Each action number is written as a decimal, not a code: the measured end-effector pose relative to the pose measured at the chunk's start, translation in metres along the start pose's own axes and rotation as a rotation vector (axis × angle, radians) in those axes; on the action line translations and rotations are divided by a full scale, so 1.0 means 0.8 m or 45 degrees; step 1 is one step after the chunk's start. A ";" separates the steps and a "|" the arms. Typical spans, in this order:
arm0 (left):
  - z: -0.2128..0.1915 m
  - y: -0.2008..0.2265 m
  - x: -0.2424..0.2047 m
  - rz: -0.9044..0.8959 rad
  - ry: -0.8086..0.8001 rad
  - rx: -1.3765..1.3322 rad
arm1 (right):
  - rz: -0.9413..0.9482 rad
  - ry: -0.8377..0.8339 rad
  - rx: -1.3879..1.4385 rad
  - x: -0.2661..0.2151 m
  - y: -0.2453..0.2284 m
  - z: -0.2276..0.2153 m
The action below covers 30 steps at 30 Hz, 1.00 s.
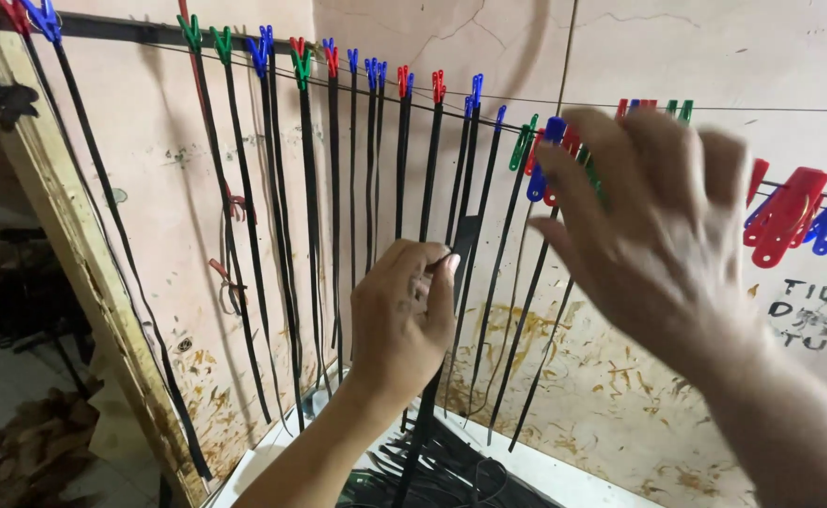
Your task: The person pours a dark liquid into a roller tray, then uses a roller to apply the liquid onto individual black leather strips. After coating, the strips are hung on a drying rack using clothespins.
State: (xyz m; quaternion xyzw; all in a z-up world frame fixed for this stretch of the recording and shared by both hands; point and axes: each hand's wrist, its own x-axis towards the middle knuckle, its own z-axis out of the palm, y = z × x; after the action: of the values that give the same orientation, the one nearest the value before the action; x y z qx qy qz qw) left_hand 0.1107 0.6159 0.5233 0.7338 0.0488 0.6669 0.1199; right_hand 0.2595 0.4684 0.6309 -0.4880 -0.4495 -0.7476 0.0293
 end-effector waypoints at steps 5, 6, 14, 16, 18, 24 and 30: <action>-0.010 0.003 0.006 0.029 -0.016 -0.045 | -0.201 -0.155 -0.146 0.047 0.020 0.007; -0.012 0.003 0.006 0.001 -0.048 -0.084 | -0.201 -0.228 -0.017 0.052 0.023 0.010; -0.014 -0.006 0.010 -0.119 -0.109 -0.227 | -0.025 -0.498 0.835 0.114 0.023 0.036; -0.013 -0.008 0.011 -0.140 -0.122 -0.182 | -0.007 -0.494 1.023 0.129 0.018 0.043; -0.010 -0.011 0.013 -0.159 -0.130 -0.178 | 0.019 -0.564 1.010 0.141 0.012 0.042; -0.017 -0.006 0.023 -0.396 -0.207 -0.195 | 0.040 -0.832 1.023 0.159 0.002 0.027; -0.021 -0.003 0.035 -0.634 -0.247 -0.157 | 0.109 -1.023 1.015 0.161 0.002 0.021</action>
State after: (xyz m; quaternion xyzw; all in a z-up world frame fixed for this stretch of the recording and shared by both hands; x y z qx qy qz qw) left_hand 0.0972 0.6265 0.5510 0.7510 0.1752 0.5451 0.3289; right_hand 0.2044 0.5303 0.7312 -0.7032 -0.6525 -0.2740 0.0683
